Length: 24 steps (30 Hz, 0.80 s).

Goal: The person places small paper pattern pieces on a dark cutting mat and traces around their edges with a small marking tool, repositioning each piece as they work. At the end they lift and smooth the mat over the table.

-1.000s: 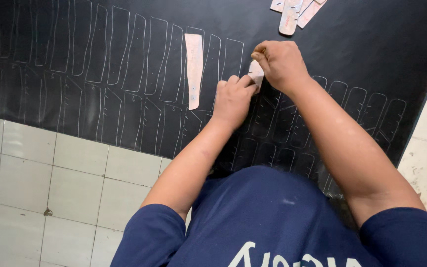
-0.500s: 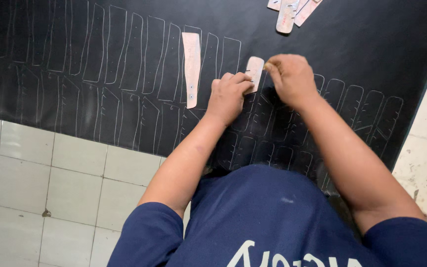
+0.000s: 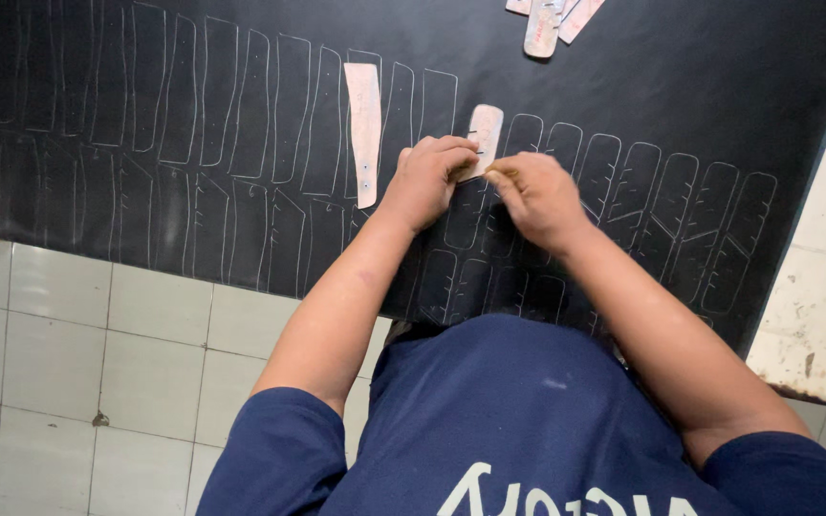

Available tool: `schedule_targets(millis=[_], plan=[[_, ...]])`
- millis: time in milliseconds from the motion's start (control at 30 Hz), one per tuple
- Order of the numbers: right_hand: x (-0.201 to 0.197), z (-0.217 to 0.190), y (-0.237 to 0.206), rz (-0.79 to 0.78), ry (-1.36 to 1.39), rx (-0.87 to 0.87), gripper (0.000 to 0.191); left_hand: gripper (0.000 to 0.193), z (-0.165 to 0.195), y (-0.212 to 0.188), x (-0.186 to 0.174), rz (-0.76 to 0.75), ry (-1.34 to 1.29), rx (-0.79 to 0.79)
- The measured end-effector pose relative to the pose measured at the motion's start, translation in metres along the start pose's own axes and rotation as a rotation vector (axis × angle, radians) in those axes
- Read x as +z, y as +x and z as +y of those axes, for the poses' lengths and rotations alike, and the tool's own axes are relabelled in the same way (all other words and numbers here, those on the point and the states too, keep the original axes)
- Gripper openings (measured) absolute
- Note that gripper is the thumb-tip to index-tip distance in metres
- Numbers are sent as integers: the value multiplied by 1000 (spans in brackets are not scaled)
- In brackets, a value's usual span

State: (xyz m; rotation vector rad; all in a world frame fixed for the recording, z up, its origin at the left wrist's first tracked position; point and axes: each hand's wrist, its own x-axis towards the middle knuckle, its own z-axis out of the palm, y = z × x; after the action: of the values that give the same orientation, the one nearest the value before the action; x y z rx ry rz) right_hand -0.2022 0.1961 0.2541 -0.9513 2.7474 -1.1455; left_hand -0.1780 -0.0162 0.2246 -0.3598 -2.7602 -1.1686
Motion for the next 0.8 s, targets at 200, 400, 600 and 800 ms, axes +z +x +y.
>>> schedule_targets(millis=[200,400,600,800], plan=[[10,-10,1,-19,111,67,18,34,8,2,-5,-39,-49,-129],[-7,-1,10,88,146,203,20,38,9,2,-4,-3,-83,-137],[-1,0,17,52,35,120,20,41,8,1,-3,16,-88,-135],[-5,4,3,87,241,168,20,39,10,-2,2,59,-52,-87]])
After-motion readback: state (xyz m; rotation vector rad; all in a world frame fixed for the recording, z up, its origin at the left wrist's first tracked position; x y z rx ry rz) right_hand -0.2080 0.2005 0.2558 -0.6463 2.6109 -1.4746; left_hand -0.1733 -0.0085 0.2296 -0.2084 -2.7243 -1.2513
